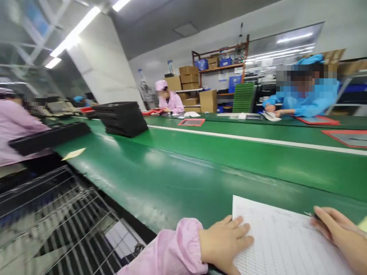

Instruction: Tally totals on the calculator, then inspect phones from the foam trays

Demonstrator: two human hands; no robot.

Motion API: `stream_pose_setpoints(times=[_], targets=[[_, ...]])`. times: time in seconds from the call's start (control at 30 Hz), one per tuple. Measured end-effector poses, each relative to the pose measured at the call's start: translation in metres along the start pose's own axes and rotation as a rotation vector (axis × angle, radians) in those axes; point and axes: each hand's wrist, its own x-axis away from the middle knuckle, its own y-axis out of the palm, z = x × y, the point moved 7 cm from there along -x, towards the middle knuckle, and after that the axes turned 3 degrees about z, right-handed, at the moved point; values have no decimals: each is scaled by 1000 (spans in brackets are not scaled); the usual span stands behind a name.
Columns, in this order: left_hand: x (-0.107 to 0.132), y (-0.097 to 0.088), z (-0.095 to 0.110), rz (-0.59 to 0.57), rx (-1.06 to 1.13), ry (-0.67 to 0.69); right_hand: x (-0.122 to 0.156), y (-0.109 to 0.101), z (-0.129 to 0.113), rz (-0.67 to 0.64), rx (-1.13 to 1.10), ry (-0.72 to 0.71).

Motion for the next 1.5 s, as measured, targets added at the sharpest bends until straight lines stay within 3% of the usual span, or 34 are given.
stream_pose_setpoints(times=[0.2, 0.33, 0.5, 0.7, 0.87, 0.97, 1.07, 1.13, 1.33, 1.5], targets=[[-15, 7, 23, 10, -46, 56, 22, 8, -51, -66, -14, 158], [-25, 2, 44, -56, -184, 55, 34, 19, -71, -258, -10, 134], [-38, 2, 58, -114, -192, -14, 43, 39, -79, -456, 26, 126], [-51, 13, 54, -30, -133, -70, 33, 50, -88, -485, 130, 169], [-52, 9, 57, -88, -263, 48, 22, 9, -116, -307, 125, 91], [-54, 12, 55, -78, -299, 125, 14, -28, -114, -99, 107, 27], [-58, 23, 51, 1, -290, 192, 9, -70, -87, 163, 103, 22], [-60, 31, 47, 78, -280, 223, 7, -92, -60, 263, 124, 61], [-64, 45, 38, 96, -310, 212, 17, -135, 9, 436, 399, 167], [-59, 28, 43, 48, -276, 162, 33, -146, 22, 452, 631, 134]])
